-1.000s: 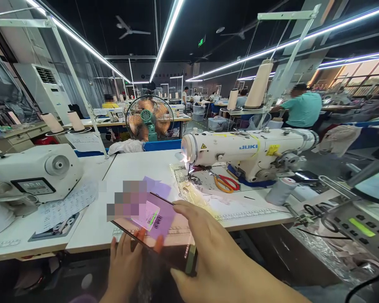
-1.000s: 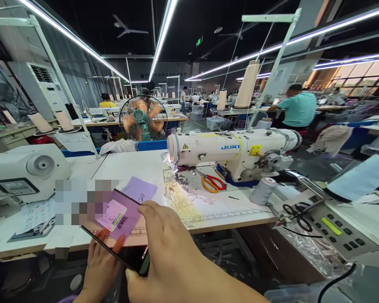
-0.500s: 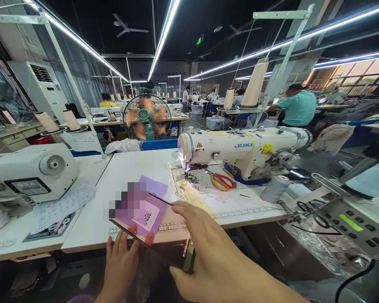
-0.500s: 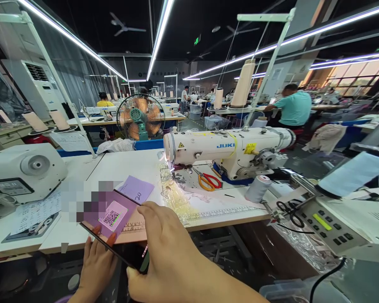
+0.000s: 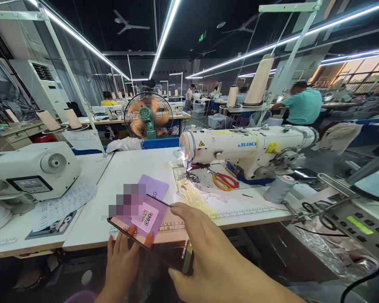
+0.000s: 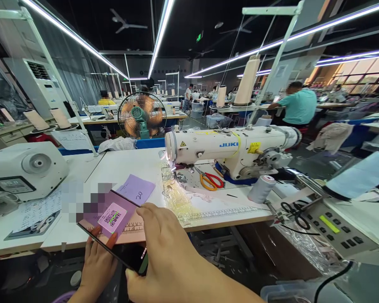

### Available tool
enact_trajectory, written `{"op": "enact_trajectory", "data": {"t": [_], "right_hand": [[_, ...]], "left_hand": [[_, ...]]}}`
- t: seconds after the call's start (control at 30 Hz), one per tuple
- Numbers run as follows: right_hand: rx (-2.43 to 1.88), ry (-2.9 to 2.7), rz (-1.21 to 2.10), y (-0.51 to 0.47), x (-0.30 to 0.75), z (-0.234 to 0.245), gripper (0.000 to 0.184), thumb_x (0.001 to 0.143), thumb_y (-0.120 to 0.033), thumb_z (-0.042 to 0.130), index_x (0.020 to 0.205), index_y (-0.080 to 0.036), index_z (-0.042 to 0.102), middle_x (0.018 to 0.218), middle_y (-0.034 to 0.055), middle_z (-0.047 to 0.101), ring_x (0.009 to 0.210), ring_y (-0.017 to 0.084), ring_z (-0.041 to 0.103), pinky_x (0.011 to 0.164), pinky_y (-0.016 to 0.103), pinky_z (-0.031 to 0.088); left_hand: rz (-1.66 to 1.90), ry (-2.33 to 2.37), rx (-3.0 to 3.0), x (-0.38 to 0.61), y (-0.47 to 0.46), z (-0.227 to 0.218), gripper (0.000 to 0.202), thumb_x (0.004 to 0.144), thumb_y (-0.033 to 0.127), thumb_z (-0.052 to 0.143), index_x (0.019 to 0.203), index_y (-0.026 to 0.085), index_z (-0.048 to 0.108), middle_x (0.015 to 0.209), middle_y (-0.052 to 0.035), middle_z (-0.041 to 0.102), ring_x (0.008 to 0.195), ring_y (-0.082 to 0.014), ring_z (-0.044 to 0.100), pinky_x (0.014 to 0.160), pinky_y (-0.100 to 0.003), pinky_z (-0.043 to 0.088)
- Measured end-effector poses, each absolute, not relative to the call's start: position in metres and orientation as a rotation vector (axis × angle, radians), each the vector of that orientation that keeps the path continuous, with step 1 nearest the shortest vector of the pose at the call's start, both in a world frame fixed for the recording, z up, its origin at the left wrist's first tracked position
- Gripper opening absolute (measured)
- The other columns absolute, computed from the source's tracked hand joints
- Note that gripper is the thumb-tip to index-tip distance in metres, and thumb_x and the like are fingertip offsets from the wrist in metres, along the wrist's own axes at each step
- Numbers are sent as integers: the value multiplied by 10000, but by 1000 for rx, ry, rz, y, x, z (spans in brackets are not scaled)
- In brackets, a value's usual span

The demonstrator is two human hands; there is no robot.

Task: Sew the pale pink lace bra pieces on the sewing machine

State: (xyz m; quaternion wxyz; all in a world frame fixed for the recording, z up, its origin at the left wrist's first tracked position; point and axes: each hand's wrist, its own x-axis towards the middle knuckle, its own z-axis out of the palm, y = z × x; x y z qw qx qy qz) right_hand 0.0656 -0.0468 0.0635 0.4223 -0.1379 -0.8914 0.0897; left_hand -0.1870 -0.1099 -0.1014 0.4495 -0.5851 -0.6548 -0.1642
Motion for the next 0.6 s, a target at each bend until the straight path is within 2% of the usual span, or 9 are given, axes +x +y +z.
{"op": "enact_trajectory", "data": {"t": [0.2,0.4,0.6], "right_hand": [[-353,-2248,232,-44,64,60,762,627,-224,541,1320,-115,244,1287,166,462,1202,272,449,994,420,424],[-358,-2252,236,-43,63,59,775,621,-213,536,1327,-116,231,1283,172,461,1198,278,452,984,428,425],[-367,-2250,211,-43,63,58,782,620,-226,569,1324,-115,248,1275,174,474,1185,287,467,980,430,436]], "left_hand": [[-410,-1592,-1445,-182,-109,-96,305,786,172,446,868,201,738,983,-176,641,1025,-317,530,996,-536,348],[-388,-1612,-1448,-182,-109,-98,312,789,152,435,819,208,740,983,-155,663,947,-309,566,1007,-545,337],[-447,-1617,-1442,-182,-108,-100,312,798,161,442,871,191,743,964,-185,642,1012,-337,555,990,-567,347]]}}
